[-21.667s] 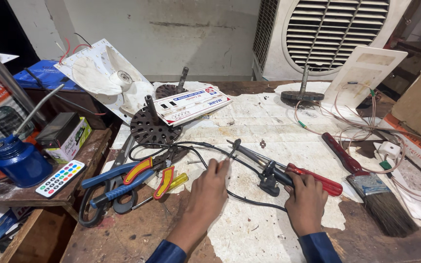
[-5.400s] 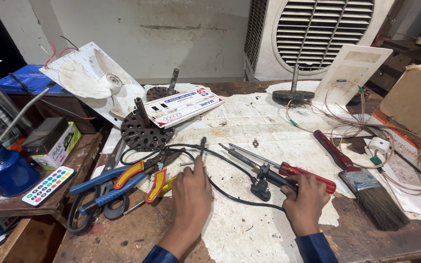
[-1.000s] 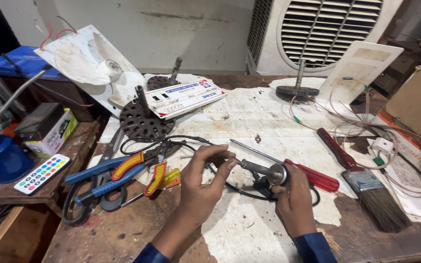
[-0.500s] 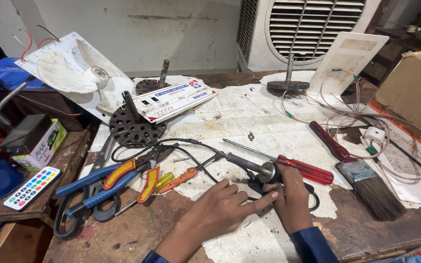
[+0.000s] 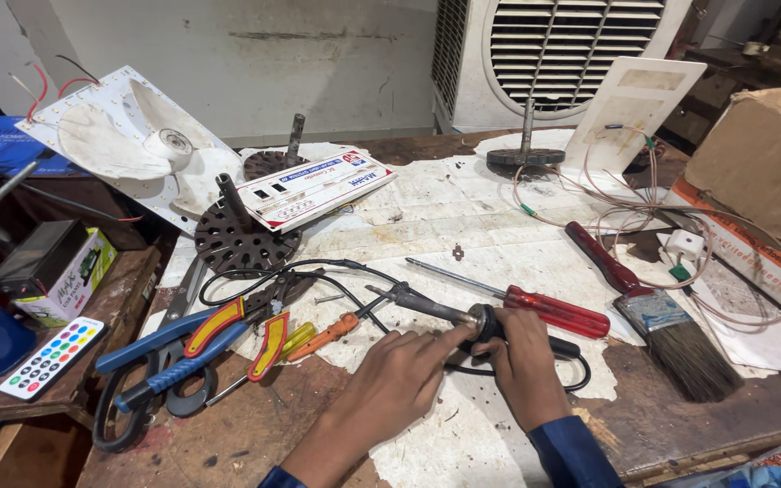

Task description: The person uses a screwdriver to loosen and remove the handle of a soldering iron, then reattaches it and tightens it back in place. The person handles the soldering iron and screwdriver throughout the clip.

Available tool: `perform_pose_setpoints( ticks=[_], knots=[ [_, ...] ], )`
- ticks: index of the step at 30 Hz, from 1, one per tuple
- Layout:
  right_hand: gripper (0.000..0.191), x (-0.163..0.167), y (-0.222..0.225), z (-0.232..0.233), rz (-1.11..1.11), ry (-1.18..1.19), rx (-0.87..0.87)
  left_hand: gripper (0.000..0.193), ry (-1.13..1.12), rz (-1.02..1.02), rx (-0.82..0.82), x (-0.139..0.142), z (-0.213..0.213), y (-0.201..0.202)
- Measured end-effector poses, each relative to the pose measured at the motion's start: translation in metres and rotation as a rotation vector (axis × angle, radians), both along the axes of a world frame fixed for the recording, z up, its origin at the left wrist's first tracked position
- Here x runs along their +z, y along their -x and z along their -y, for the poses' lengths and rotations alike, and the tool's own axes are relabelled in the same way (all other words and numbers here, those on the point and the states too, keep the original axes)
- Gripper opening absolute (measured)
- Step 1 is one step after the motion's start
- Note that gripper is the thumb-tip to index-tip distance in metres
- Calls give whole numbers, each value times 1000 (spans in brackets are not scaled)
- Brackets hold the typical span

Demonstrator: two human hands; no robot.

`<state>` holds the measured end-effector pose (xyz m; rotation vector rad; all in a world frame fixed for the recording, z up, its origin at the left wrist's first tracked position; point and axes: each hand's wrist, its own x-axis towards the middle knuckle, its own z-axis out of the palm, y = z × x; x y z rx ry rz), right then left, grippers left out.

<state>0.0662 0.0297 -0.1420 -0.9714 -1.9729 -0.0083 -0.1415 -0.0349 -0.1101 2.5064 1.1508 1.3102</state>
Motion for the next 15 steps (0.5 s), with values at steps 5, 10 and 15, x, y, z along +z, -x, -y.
perform_pose_setpoints(
  ticks=[5, 10, 15],
  knots=[
    [38, -1, 1, -1, 21, 14, -21, 65, 81, -46, -3, 3, 2, -2],
    [38, -4, 0, -3, 28, -21, -47, 67, 121, -95, 40, 1, 0, -2],
    [40, -4, -1, -2, 43, -46, -33, 66, 62, -103, 20, -3, -1, -3]
  ],
)
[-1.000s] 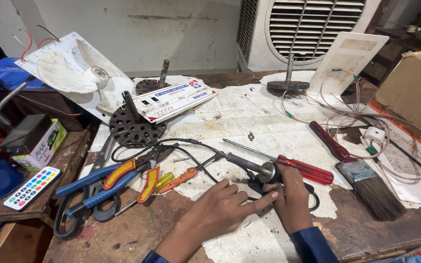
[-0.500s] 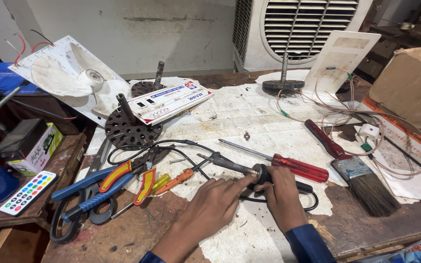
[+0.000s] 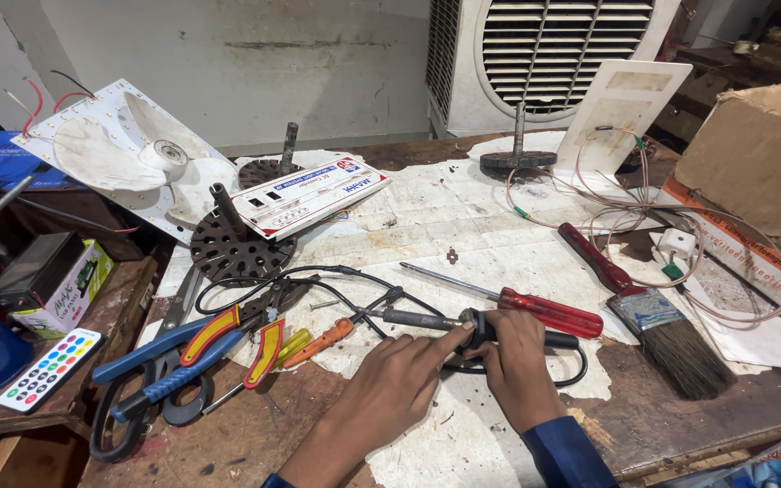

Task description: The person uses a screwdriver to loosen and remove the handle of a soldering iron, then reattaches it and tightens it back in place. The person handles the soldering iron and screwdriver throughout the clip.

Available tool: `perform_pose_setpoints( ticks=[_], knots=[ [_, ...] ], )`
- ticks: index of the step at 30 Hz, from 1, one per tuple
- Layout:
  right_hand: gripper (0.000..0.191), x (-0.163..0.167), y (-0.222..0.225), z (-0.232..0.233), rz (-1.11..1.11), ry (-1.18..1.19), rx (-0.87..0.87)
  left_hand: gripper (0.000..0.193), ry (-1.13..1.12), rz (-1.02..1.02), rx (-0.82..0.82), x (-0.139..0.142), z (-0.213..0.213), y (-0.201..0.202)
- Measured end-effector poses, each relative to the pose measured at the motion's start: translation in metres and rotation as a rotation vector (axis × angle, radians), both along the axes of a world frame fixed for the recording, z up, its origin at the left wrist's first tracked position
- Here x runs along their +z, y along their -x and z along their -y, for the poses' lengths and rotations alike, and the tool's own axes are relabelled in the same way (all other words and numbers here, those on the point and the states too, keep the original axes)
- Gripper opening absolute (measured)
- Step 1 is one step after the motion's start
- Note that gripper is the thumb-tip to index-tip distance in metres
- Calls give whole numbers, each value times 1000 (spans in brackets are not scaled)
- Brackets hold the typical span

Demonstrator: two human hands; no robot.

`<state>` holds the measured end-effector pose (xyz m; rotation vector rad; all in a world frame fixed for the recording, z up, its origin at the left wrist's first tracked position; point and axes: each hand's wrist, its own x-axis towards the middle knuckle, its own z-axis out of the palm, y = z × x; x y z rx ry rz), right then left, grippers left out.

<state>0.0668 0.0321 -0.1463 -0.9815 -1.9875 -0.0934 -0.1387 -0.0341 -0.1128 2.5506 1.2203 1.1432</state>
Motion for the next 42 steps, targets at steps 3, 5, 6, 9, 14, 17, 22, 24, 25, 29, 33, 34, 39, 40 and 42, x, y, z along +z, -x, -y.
perform_pose_setpoints(
  ticks=[3, 5, 6, 9, 14, 17, 22, 24, 25, 29, 33, 34, 39, 40, 42],
  knots=[
    [40, 2, 0, 1, 24, -3, 0, 67, -23, -3, 0, -1, 0, 0],
    [39, 3, 1, 2, 33, -13, 8, 67, -29, -9, 6, -2, 0, 0],
    [39, 4, 1, 2, 35, -17, 12, 66, -33, -11, 7, -1, 0, -1],
    [42, 7, 2, 2, 44, -30, 26, 64, -52, -16, 0, 0, 1, -1],
    [69, 13, 3, 4, 16, 108, 58, 58, -282, -98, 12, 5, 6, -4],
    [62, 14, 2, 7, 74, 53, 30, 55, -341, -119, 32, 12, 8, -3],
    [56, 7, -6, 2, 48, 77, 39, 52, -423, -53, 122, 29, 6, -12],
    [61, 0, -8, -3, 22, 74, 82, 61, -396, -119, 125, 34, 2, -26],
    [67, -2, -12, -7, 8, 55, 121, 65, -388, -153, 126, 37, -3, -38],
    [63, -14, -10, -15, 67, 169, 185, 66, -274, -133, 62, 41, -28, -90],
    [67, -17, -2, -17, 185, -66, -28, 98, -251, -427, 250, 40, -62, -143],
    [64, -16, -2, -15, 168, -12, -34, 96, -223, -456, 273, 38, -66, -150],
    [51, -1, -2, -12, 51, 151, -52, 91, 386, -530, 212, 42, -94, -167],
    [50, 1, -4, -11, 36, 149, -43, 88, 372, -548, 225, 42, -95, -169],
    [47, 2, -3, -10, -3, 148, -18, 84, 344, -594, 259, 40, -96, -171]
  ],
)
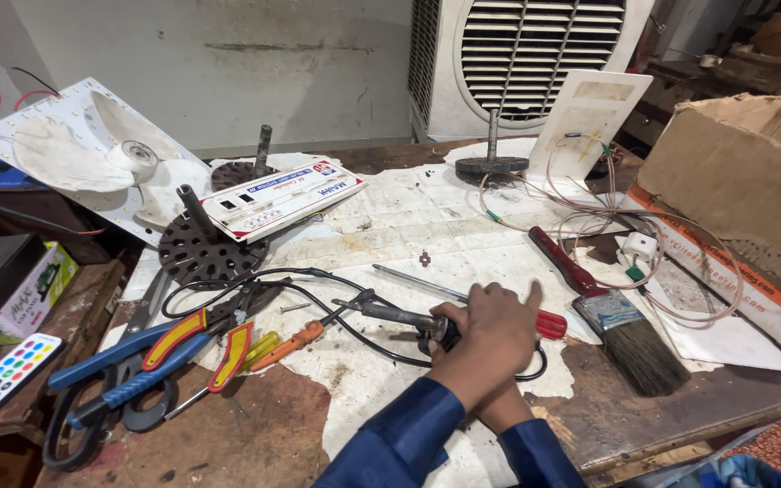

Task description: The person uses a screwdriver to loosen and remove the handle of a soldering iron, then reattaches it and tightens it back in place. The person handles the soldering iron and screwdriver throughout the clip.

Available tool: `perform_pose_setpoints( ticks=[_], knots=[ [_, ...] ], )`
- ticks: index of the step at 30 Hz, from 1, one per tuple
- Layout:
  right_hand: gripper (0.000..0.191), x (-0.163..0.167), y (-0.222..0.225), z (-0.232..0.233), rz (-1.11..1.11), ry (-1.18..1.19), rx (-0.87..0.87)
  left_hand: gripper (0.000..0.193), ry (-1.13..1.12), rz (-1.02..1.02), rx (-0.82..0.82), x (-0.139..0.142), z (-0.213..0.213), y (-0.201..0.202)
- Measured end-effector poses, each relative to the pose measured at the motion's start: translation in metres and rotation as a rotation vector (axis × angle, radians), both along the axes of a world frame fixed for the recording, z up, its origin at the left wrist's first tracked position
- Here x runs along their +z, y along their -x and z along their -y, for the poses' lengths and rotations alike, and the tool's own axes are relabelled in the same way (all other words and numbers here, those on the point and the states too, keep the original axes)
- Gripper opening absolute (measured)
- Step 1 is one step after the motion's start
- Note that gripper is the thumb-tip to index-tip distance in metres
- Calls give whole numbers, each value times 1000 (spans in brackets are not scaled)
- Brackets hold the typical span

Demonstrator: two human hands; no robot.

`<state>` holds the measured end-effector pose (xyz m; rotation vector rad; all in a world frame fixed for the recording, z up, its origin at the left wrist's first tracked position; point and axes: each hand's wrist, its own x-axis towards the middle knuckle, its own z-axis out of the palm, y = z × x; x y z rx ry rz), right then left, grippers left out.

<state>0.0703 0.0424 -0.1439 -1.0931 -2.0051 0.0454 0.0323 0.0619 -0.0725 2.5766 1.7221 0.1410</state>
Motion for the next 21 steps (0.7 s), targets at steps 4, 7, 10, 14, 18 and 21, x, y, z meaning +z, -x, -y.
perform_pose_setpoints(
  ticks=[4, 7, 10, 14, 18, 21],
  knots=[
    [40, -6, 8, 2, -32, 47, 2, 65, -104, -65, -5, -3, 1, -13],
    [38, -7, 5, 1, -20, 96, 12, 45, 44, 102, -92, 2, -17, -24],
    [37, -7, 6, 1, 11, -13, 28, 53, 116, 206, -123, -2, -33, -23],
    [37, -5, 9, 4, 33, 46, -15, 42, -15, 174, -164, -11, -35, -19],
    [35, -5, 8, 3, 55, -24, -27, 39, -299, 116, -260, -16, -10, -14],
    [36, -11, 5, -1, 84, -54, -59, 68, -520, 260, -255, -14, 15, -9]
  ],
)
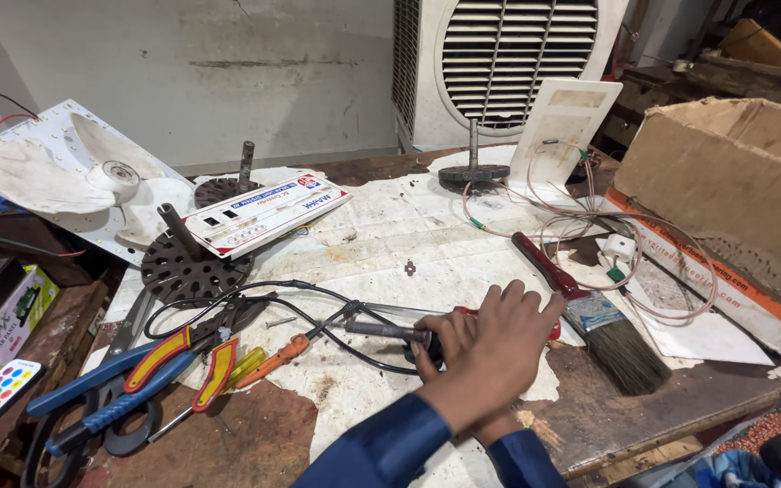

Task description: The person uses a screwdriver to loosen and remove the handle of a soldering iron, then reattaches it and tightens it back in place. The person handles the soldering iron and screwdriver throughout the clip.

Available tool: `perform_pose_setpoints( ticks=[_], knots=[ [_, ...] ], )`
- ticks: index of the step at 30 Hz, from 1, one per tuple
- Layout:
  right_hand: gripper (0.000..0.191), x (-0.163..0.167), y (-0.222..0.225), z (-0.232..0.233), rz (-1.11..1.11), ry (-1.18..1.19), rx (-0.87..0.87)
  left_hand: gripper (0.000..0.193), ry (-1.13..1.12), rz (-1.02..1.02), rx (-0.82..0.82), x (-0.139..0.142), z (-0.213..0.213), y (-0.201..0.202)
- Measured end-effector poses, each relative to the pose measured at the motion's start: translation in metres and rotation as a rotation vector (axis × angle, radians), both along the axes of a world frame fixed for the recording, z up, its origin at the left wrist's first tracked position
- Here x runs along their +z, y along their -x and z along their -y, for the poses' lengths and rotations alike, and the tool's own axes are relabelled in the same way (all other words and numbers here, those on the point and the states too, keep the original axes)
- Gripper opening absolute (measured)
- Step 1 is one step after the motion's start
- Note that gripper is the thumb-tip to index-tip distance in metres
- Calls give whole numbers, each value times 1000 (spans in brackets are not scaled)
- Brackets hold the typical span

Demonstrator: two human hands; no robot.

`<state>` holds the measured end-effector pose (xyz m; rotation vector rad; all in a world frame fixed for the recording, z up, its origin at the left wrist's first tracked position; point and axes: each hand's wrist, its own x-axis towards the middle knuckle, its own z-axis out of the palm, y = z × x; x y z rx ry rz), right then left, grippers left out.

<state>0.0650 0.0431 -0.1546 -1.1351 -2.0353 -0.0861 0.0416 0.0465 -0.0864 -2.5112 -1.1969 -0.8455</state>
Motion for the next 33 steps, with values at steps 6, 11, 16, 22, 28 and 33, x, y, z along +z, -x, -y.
perform_pose_setpoints(
  ticks=[6, 11, 16, 22, 28, 33],
  knots=[
    [49, -16, -5, -13, -194, 151, 204, 85, -157, 70, 62, 37, 14, 39],
    [54, -4, -8, -5, -129, 24, 137, 89, -563, 433, -47, 62, 19, 106],
    [36, 16, 8, 6, -156, 45, 11, 69, -385, 682, 39, 79, 21, 153],
    [32, 20, 20, 4, -211, 26, -55, 64, -418, 872, 292, 89, 34, 197],
    [41, 22, 16, -4, -215, 54, -18, 68, -8, 1231, 437, 87, 39, 233],
    [42, 23, 11, -2, -185, -20, 47, 57, -77, 1362, 564, 56, 43, 250]
  ],
)
